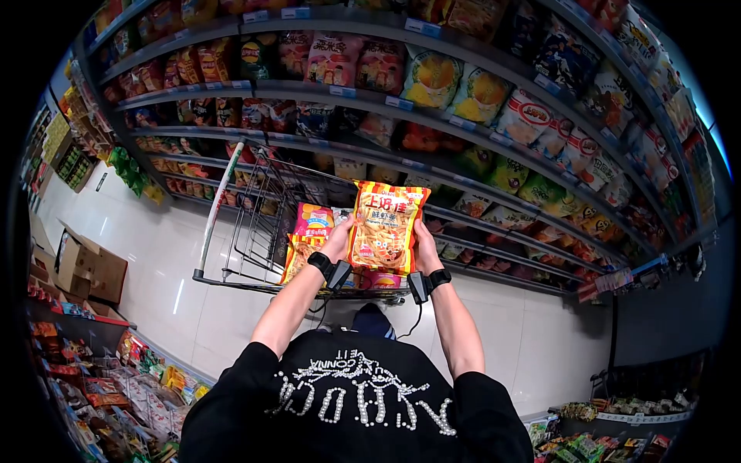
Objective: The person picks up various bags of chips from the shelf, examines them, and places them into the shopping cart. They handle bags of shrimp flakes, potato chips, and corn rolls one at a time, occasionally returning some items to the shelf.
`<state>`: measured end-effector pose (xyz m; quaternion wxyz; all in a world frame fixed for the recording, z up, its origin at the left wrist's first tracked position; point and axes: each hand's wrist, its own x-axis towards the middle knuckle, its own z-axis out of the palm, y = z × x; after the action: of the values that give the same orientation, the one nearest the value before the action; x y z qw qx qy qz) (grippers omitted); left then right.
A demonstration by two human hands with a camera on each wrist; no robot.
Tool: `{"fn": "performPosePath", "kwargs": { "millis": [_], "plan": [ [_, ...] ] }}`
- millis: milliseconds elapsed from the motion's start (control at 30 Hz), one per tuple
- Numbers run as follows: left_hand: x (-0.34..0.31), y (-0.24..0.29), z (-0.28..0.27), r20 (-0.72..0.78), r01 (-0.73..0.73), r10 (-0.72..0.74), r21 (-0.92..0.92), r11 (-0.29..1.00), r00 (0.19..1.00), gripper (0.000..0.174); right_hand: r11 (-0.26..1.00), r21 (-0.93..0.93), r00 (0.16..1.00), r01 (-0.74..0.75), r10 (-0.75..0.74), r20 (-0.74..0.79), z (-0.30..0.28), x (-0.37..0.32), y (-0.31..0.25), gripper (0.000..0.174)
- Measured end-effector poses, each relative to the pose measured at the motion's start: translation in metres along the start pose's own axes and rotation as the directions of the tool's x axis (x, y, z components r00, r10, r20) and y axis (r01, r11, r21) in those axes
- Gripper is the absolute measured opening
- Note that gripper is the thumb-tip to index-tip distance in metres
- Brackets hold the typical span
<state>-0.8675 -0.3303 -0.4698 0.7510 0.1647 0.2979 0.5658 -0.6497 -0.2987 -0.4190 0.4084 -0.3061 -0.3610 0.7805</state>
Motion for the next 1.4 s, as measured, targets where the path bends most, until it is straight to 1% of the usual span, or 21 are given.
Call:
{"fn": "performPosePath", "kwargs": {
  "millis": [100, 200, 267, 400, 533, 600, 667, 767, 867, 967, 1033, 1100, 1133, 1167, 1200, 1233, 1267, 1300, 1333, 1400],
  "plan": [
    [-0.004, 0.0, 0.004, -0.002, -0.002, 0.002, -0.003, 1.0, 1.0, 0.048, 1.0, 0.01, 1.0, 0.011, -0.011, 0.01, -0.001, -0.004, 0.001, 0.046],
    [-0.008, 0.002, 0.007, 0.002, 0.041, -0.041, -0.003, 0.999, 0.999, 0.048, 1.0, 0.017, 1.0, 0.008, -0.008, -0.009, 0.001, -0.006, 0.0, 0.046],
    [-0.009, 0.001, 0.007, -0.017, 0.003, -0.002, 0.034, 0.999, 1.0, 0.048, 1.0, 0.019, 1.0, 0.0, 0.0, -0.012, 0.002, -0.007, 0.0, 0.046],
    [-0.015, 0.004, 0.011, -0.021, -0.011, 0.011, 0.031, 0.999, 1.0, 0.046, 1.0, 0.026, 1.0, 0.0, 0.001, -0.029, 0.002, -0.006, 0.002, 0.045],
    [-0.022, 0.006, 0.016, -0.067, -0.032, 0.035, 0.044, 0.999, 0.997, 0.043, 1.0, 0.021, 1.0, 0.016, -0.016, -0.016, -0.003, -0.004, 0.007, 0.044],
    [-0.023, 0.005, 0.016, -0.088, -0.035, 0.039, 0.049, 0.998, 0.995, 0.042, 0.999, -0.033, 0.999, -0.02, 0.019, -0.048, -0.007, -0.003, 0.009, 0.043],
    [-0.023, 0.004, 0.016, -0.137, -0.059, 0.076, 0.12, 0.991, 0.988, 0.039, 0.998, -0.059, 0.998, -0.011, 0.007, -0.061, -0.011, 0.0, 0.014, 0.042],
    [-0.026, 0.006, 0.018, -0.143, -0.085, 0.105, 0.143, 0.986, 0.984, 0.037, 0.995, -0.097, 0.996, 0.0, -0.009, -0.092, -0.008, -0.001, 0.014, 0.041],
    [-0.022, 0.004, 0.006, -0.11, -0.111, 0.12, 0.086, 0.99, 0.987, 0.037, 0.992, -0.122, 0.994, -0.013, 0.0, -0.106, -0.013, 0.004, 0.015, 0.04],
    [-0.025, 0.01, 0.008, -0.148, -0.087, 0.099, 0.086, 0.993, 0.984, 0.036, 0.988, -0.151, 0.994, -0.037, 0.02, -0.108, -0.01, 0.006, 0.011, 0.04],
    [-0.024, 0.013, 0.007, -0.149, -0.083, 0.096, 0.095, 0.992, 0.984, 0.036, 0.984, -0.169, 0.993, -0.047, 0.028, -0.113, -0.007, 0.008, 0.009, 0.04],
    [-0.02, 0.013, 0.003, -0.151, -0.079, 0.094, 0.104, 0.991, 0.984, 0.035, 0.984, -0.172, 0.992, -0.042, 0.021, -0.126, -0.003, 0.008, 0.007, 0.04],
    [-0.017, 0.012, -0.001, -0.133, -0.104, 0.123, 0.14, 0.985, 0.983, 0.037, 0.984, -0.174, 0.992, -0.044, 0.023, -0.123, 0.0, 0.008, 0.006, 0.04],
    [-0.013, 0.012, -0.004, -0.114, -0.13, 0.151, 0.176, 0.976, 0.982, 0.038, 0.992, -0.124, 0.991, -0.025, 0.008, -0.134, 0.002, 0.008, 0.004, 0.039],
    [-0.016, 0.017, -0.001, -0.115, -0.131, 0.152, 0.175, 0.976, 0.982, 0.038, 0.997, -0.072, 0.989, -0.005, -0.006, -0.147, 0.004, 0.007, 0.002, 0.038],
    [-0.021, 0.023, 0.003, -0.169, -0.047, 0.09, 0.242, 0.969, 0.982, 0.039, 0.997, -0.072, 0.984, 0.005, -0.018, -0.177, -0.003, 0.012, 0.003, 0.039],
    [-0.027, 0.029, 0.007, -0.227, 0.041, 0.03, 0.302, 0.952, 0.973, 0.041, 0.999, -0.03, 0.987, -0.011, 0.007, -0.159, -0.01, 0.015, 0.003, 0.041],
    [-0.031, 0.033, 0.008, -0.13, 0.02, 0.017, 0.284, 0.959, 0.991, 0.046, 1.0, -0.003, 0.989, 0.0, 0.0, -0.147, -0.012, 0.016, 0.003, 0.042],
    [-0.034, 0.035, 0.012, -0.129, 0.021, 0.017, 0.284, 0.959, 0.991, 0.046, 1.0, 0.023, 0.991, 0.011, -0.008, -0.135, -0.014, 0.017, 0.003, 0.042],
    [-0.041, 0.036, 0.022, -0.033, 0.015, -0.004, 0.31, 0.951, 0.999, 0.054, 1.0, 0.007, 0.99, 0.016, -0.015, -0.143, -0.015, 0.018, 0.003, 0.043]
  ]
}}
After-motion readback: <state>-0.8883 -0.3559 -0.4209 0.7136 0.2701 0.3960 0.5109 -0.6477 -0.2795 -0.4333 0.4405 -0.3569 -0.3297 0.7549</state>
